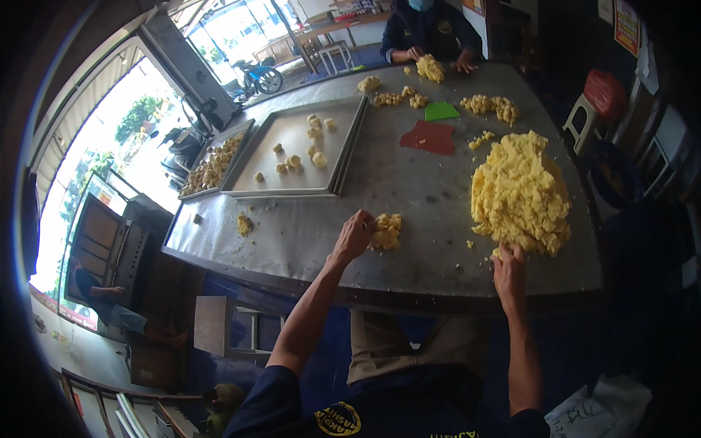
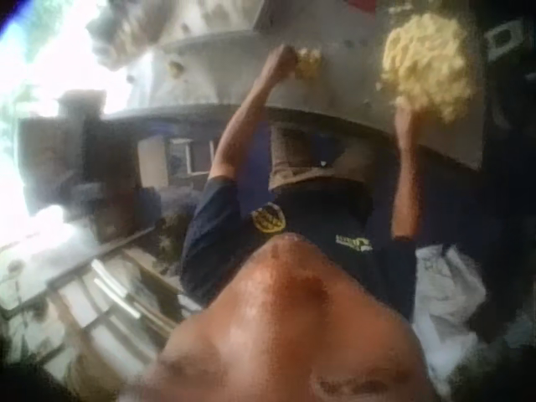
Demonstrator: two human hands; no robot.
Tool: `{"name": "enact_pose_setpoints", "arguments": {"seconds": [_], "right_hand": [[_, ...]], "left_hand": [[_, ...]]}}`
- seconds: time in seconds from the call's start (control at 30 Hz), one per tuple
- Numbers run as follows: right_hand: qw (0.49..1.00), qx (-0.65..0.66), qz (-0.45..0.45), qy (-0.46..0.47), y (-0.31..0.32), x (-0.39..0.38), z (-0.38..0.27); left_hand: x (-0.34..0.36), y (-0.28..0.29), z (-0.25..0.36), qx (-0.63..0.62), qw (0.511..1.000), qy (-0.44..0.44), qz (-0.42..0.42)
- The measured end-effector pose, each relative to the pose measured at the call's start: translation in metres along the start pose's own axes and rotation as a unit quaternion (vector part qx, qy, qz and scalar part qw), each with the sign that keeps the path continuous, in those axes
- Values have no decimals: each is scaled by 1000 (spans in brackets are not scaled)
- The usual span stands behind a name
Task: The person shapes dough into balls by hand and places them onto a tray. They take portions from a mound of dough on a metal table, roll them between their palms, and arrange the balls in rows on a metal tray.
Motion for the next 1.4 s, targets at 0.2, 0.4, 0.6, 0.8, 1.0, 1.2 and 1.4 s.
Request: {"name": "enact_pose_setpoints", "arguments": {"seconds": [0.2, 0.4, 0.6, 0.8, 1.0, 1.2, 1.4], "right_hand": [[966, -220, 55, 128, -15, -39, -29], [996, -25, 38, 73, 3, 0, -13], [980, -126, -13, 155, -10, 7, -26], [990, -92, 43, 97, 5, -1, -1], [993, -83, 27, 84, 1, -16, -19], [987, -111, 2, 119, -10, 1, -13], [990, -107, -53, 69, 0, 14, -17]], "left_hand": [[9, -1, -28, -166, 978, 124, -12], [27, -14, -9, -4, 994, 54, -96], [24, -6, -12, -71, 990, 111, -55], [4, 4, 12, -17, 993, 78, -84], [-23, 13, 20, 19, 998, -11, -53], [-56, 35, 97, -29, 995, -84, 41], [-97, -40, 137, 84, 978, -185, 47]]}}
Point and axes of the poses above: each hand's wrist, its own x-axis towards the middle knuckle, its own y-axis out of the back of the hand, z = x × y, the point moved 10 cm from there along x, towards the middle knuckle, and after that the axes turned 15 degrees about x, right-handed, at the moved point
